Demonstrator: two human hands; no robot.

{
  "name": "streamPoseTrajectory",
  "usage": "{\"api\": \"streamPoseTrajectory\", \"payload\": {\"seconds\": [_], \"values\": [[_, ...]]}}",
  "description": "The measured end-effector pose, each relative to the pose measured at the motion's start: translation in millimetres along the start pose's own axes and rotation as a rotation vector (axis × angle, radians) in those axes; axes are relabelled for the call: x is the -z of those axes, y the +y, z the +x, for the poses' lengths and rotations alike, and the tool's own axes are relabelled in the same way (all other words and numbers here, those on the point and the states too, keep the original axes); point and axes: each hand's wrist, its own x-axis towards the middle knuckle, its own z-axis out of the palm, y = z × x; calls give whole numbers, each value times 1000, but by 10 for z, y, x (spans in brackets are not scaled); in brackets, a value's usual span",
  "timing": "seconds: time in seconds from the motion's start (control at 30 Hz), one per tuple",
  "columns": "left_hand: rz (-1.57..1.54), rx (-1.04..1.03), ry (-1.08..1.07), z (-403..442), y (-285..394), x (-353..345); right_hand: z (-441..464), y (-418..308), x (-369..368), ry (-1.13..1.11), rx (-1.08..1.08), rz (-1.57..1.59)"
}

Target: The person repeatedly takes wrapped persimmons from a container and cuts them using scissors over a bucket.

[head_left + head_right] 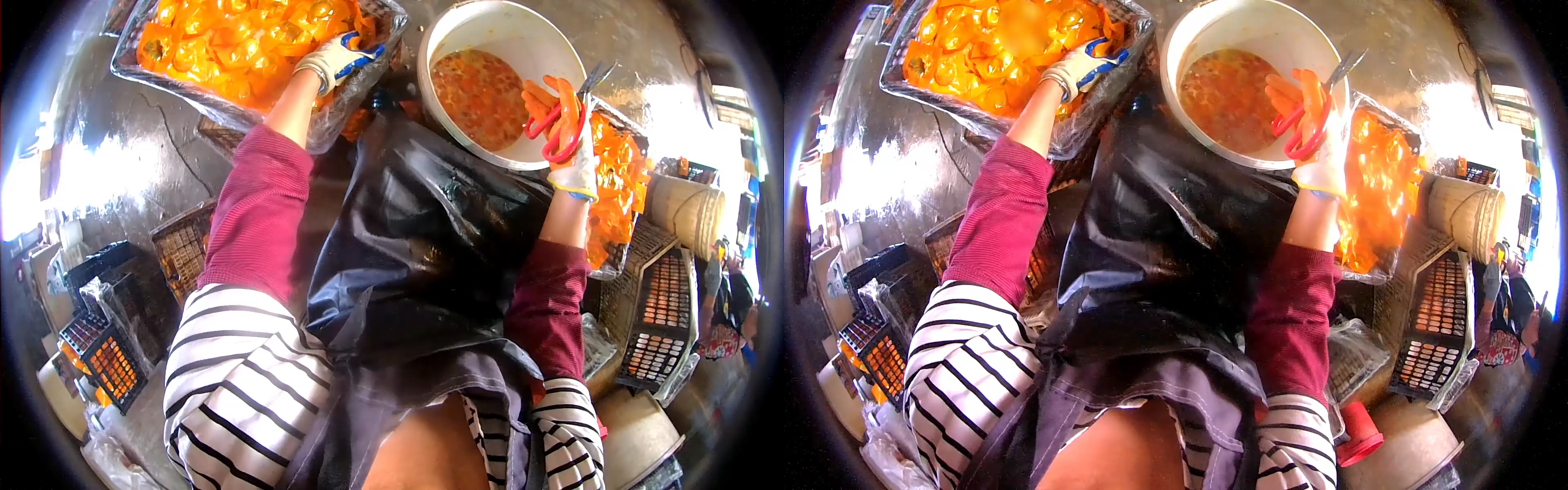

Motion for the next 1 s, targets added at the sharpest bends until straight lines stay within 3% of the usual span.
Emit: {"api": "streamPoseTrajectory", "payload": {"seconds": [0.1,0.17,0.27,0.47,0.53,0.57,0.6,0.63,0.7,0.73,0.83,0.87,0.93,0.97,1.0], "values": [[5,-78,101,24,-287,-13,34,8,-49,50,-24,-46],[-940,232,-26,-87,-335,89,8,24,-54,58,-25,-39],[-1407,75,33,-303,-310,250,-8,92,64,3,-60,32],[-1580,38,114,-407,203,241,-37,97,-218,83,-92,1],[-910,-370,428,-300,442,135,-36,107,-211,94,-110,21],[-1105,-33,374,-406,912,145,-23,136,-146,104,-138,49],[-750,-278,565,-290,1019,2,-11,166,-82,115,-166,78],[-601,-459,586,-144,1082,-140,-16,163,-123,118,-99,53],[203,-348,408,-141,1185,-462,-92,57,-177,64,-83,17],[339,-480,371,-78,1152,-650,-54,103,-70,2,-118,96],[9,-250,177,222,1019,-599,9,240,-27,67,-108,105],[-252,-65,134,638,762,-669,110,428,100,153,-91,179],[29,-65,190,571,888,-439,86,306,-81,55,-106,19],[571,-244,279,420,994,-311,51,244,-164,9,-118,-62],[71,-308,176,373,1058,-345,42,199,-173,-79,-143,-132]]}}
